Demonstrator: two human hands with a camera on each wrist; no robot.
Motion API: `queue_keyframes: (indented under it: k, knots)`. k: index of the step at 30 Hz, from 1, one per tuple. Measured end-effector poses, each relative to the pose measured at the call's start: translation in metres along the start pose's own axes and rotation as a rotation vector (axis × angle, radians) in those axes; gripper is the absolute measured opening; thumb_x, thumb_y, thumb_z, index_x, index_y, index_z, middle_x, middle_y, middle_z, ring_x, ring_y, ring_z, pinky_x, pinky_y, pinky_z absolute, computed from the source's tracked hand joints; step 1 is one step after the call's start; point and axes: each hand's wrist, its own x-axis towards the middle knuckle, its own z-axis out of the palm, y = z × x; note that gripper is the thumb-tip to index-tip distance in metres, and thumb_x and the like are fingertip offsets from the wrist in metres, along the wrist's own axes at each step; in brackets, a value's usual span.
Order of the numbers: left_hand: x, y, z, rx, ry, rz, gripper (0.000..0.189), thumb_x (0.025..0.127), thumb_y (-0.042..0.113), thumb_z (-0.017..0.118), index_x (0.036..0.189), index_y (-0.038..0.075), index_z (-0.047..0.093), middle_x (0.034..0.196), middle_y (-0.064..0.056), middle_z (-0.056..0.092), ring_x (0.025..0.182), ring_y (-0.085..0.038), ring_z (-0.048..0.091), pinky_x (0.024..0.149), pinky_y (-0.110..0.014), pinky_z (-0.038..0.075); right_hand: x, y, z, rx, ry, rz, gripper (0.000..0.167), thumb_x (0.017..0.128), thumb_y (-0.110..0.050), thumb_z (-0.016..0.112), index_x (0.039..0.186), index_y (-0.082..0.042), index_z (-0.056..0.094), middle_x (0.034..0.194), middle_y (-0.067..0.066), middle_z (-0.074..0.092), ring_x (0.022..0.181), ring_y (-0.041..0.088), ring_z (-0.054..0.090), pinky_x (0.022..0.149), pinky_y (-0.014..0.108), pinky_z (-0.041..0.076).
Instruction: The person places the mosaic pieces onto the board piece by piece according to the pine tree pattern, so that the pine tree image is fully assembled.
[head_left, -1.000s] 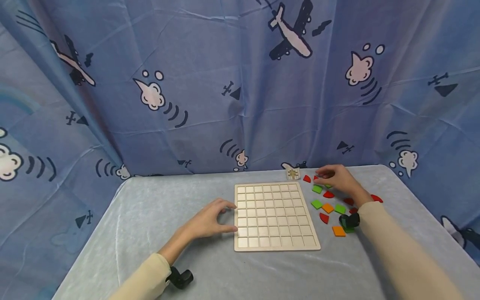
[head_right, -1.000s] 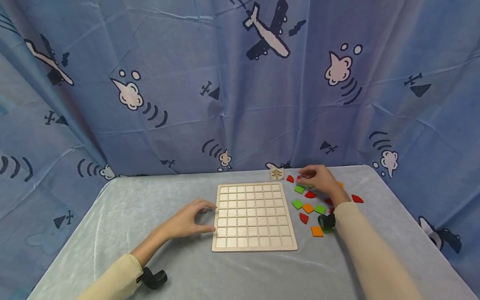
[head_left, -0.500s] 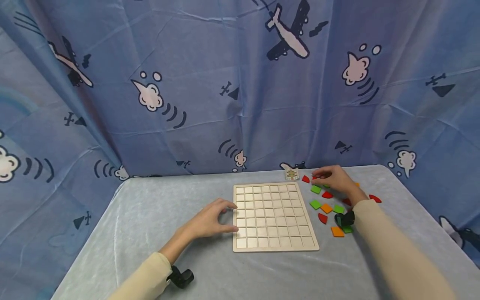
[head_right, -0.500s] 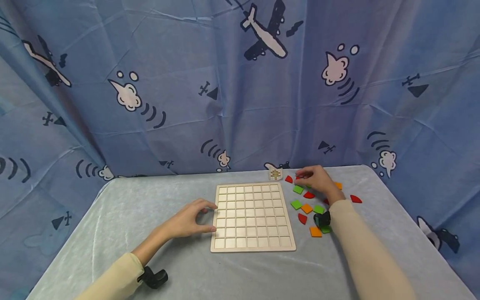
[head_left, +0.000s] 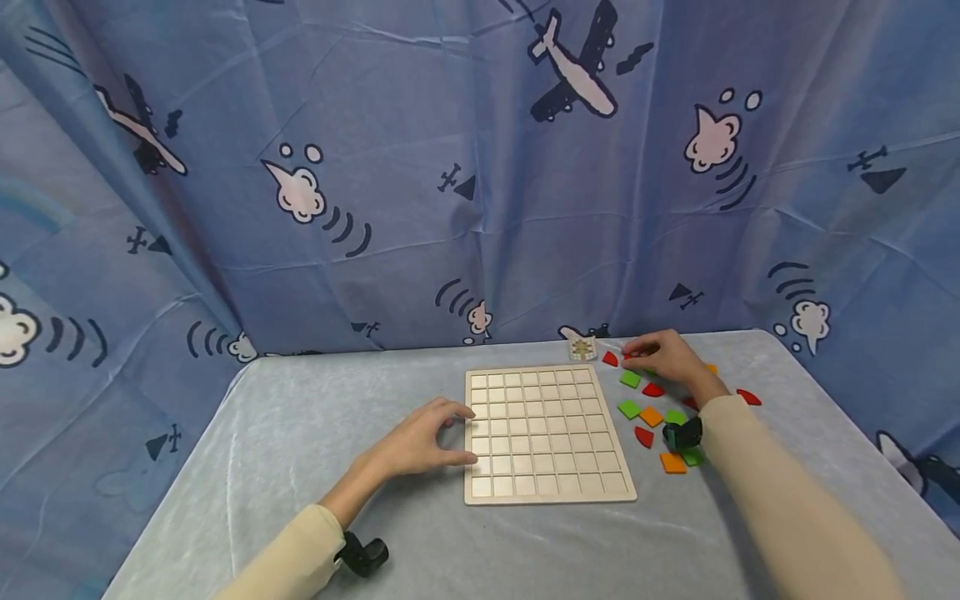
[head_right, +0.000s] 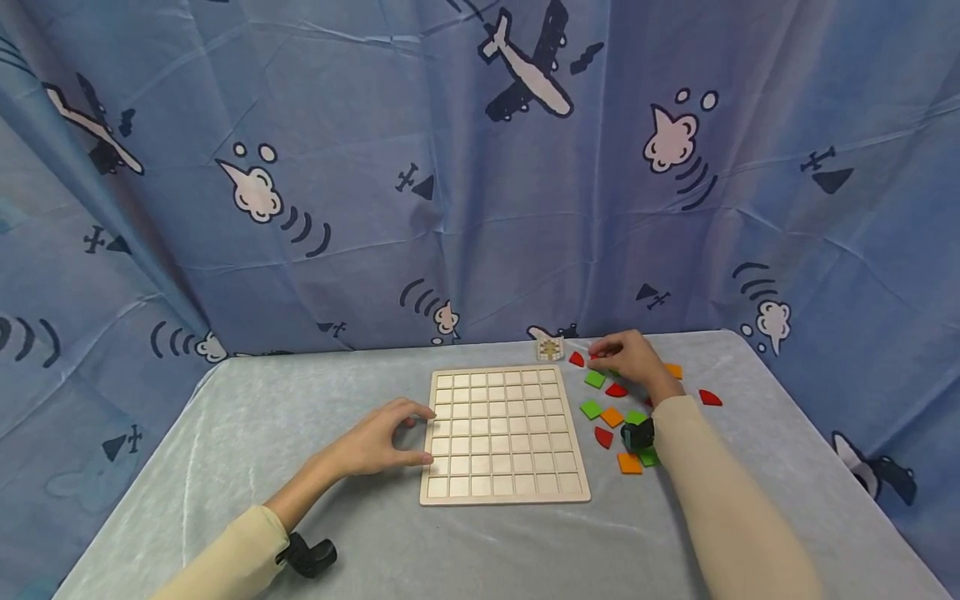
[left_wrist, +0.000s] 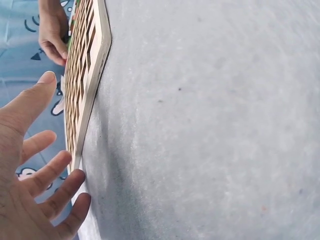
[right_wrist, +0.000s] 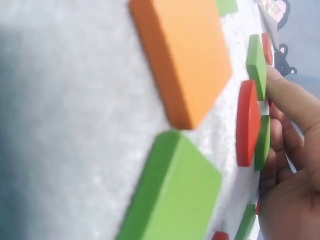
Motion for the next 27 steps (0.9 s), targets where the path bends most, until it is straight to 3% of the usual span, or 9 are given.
queue_keyframes:
  k: [9,13,17,27]
  knots:
    - [0.001,-0.001,0.002,0.007,0.004,-0.004,0.063,0.079,0.048,0.080,0.131,0.018,0.059,0.131,0.001,0.059,0.117,-0.022,0.059,0.099,-0.042,0.050,0.000,-0.005,-0.001,-0.005,0.014,-0.023,0.025,0.084,-0.015,0.079,0.102,0.001,0.071,0.093,0.015,0.070,0.079,0.018,0.056,0.069,0.020,0.048]
    - [0.001,-0.002,0.002,0.004,0.008,-0.005,0.063,0.078,0.046,0.081,0.131,0.019,0.060,0.133,-0.001,0.058,0.123,-0.024,0.057,0.104,-0.045,0.046,0.001,-0.005,-0.001,-0.002,0.013,-0.039,0.022,0.083,-0.011,0.079,0.099,0.001,0.070,0.091,0.016,0.069,0.078,0.019,0.056,0.069,0.021,0.048]
    - [0.003,-0.003,0.003,0.013,0.009,-0.005,0.066,0.076,0.046,0.083,0.132,0.020,0.059,0.136,-0.003,0.057,0.130,-0.027,0.051,0.110,-0.051,0.040,-0.001,-0.007,-0.003,-0.007,0.006,-0.054,0.018,0.084,-0.009,0.078,0.097,0.001,0.070,0.091,0.017,0.069,0.077,0.020,0.055,0.068,0.022,0.047]
    - [0.008,-0.009,0.009,0.098,-0.007,0.013,0.072,0.075,0.051,0.082,0.136,0.022,0.056,0.145,-0.006,0.050,0.132,-0.035,0.043,0.108,-0.056,0.037,-0.012,-0.010,-0.016,-0.007,0.008,-0.051,0.013,0.089,-0.008,0.071,0.101,-0.002,0.070,0.096,0.015,0.069,0.081,0.019,0.057,0.072,0.022,0.050]
